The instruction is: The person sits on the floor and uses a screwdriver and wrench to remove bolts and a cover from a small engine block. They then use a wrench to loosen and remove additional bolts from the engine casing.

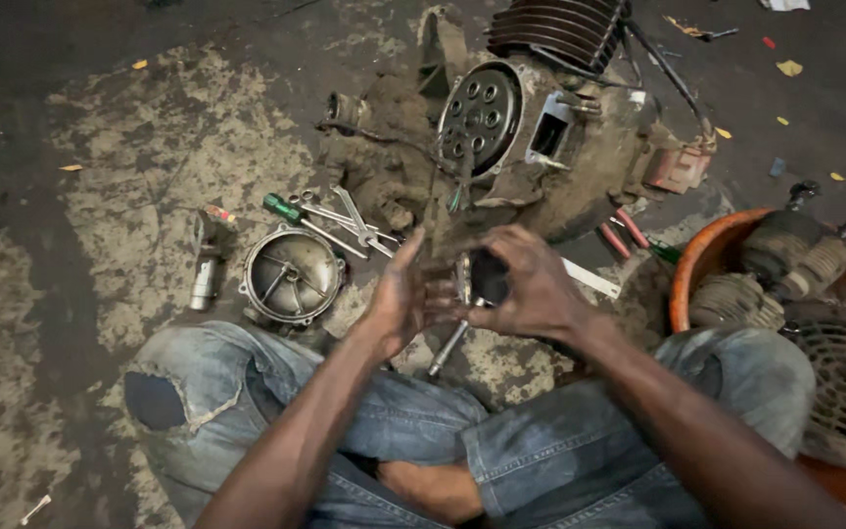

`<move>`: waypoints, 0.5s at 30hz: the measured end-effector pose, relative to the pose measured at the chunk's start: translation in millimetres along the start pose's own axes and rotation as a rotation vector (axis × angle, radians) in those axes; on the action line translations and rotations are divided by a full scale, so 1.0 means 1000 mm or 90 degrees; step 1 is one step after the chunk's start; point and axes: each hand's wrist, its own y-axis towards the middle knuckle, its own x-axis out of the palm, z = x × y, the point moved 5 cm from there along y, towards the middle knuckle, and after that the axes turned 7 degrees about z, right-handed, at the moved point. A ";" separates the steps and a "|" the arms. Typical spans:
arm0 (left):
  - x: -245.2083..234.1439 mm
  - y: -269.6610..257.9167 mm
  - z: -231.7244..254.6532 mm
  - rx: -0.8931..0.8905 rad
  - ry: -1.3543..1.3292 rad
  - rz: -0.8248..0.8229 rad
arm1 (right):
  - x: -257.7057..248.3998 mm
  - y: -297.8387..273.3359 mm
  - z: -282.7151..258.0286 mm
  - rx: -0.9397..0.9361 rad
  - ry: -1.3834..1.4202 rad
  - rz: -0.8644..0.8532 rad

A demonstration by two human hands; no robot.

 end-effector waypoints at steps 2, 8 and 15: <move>0.002 -0.007 0.002 -0.001 -0.010 -0.018 | 0.002 0.000 -0.003 0.042 -0.087 -0.067; 0.016 -0.011 -0.001 0.056 -0.095 -0.017 | 0.020 -0.001 -0.023 -0.075 -0.085 -0.045; 0.001 0.003 -0.006 0.018 -0.122 -0.006 | 0.022 -0.001 -0.020 0.031 -0.036 -0.093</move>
